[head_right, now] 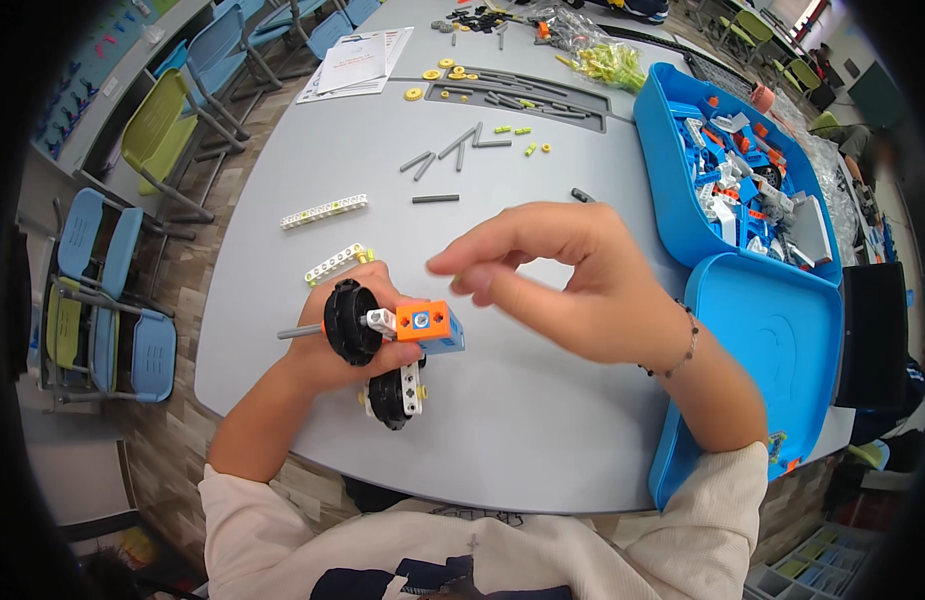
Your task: The person assembles a small wheeled vehicle from plastic building blocks at a table. They pick up various pieces from a blue bin and the table, connect beams, axles, and wheels, and adjust the structure by hand. The person also opens a small bag of yellow connectors and adds them to the assembly.
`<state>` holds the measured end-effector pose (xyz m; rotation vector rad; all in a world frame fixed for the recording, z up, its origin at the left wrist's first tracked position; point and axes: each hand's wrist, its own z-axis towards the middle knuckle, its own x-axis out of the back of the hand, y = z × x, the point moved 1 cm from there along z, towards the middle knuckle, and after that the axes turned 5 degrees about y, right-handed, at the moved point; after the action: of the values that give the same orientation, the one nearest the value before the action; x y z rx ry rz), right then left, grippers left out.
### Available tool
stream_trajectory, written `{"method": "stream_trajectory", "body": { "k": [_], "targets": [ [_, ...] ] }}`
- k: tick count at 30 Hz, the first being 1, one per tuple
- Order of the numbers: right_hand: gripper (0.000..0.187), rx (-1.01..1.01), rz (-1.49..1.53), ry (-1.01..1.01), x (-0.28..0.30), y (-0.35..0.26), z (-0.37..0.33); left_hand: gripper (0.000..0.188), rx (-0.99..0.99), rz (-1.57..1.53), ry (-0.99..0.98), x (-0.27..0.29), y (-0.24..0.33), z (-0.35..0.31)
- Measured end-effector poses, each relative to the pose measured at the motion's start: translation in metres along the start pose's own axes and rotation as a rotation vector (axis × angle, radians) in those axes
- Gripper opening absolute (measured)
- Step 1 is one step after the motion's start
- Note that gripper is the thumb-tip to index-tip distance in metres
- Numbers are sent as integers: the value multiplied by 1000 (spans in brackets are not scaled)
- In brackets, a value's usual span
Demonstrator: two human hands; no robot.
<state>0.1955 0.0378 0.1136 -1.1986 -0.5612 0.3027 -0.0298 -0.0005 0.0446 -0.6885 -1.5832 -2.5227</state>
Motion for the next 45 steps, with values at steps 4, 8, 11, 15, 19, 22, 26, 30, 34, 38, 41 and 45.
{"method": "stream_trajectory", "body": {
  "k": [4, 8, 11, 15, 19, 22, 26, 30, 34, 38, 41, 45],
  "targets": [
    [8, -38, -115, -74, -8, -11, 5, 31, 7, -65, -19, 0, 2, -1],
    [12, 286, -327, -187, -13, -2, 15, 31, 74, -178, -41, -2, 6, -4],
    [13, 296, -440, -237, -16, 4, 9, 30, 137, -195, -73, -4, 8, -6],
    [16, 239, -479, -265, -16, 4, 4, 28, 177, -193, -92, -6, 12, -6],
    [18, 263, -567, -308, -18, 1, 4, 25, 259, -229, -84, -5, 20, -6],
    [19, 288, -666, -321, -21, -1, 3, 22, 276, -218, -77, -6, 24, -6],
    [17, 228, -593, -318, -20, 1, 3, 21, 303, -200, -58, -8, 25, -7],
    [14, 34, -325, -313, -17, 9, 7, 21, 280, -224, -77, -8, 25, -7],
    [13, -8, -330, -326, -15, 11, 6, 22, 294, -243, -73, -9, 24, -8],
    [14, 51, -340, -287, -17, 10, 4, 24, 274, -199, -70, -9, 23, -9],
    [15, 114, -376, -249, -19, 7, 1, 26, 196, -97, -79, -7, 22, -9],
    [17, 128, -324, -232, -17, 3, -1, 28, 172, -140, -62, -6, 22, -10]
  ]
}}
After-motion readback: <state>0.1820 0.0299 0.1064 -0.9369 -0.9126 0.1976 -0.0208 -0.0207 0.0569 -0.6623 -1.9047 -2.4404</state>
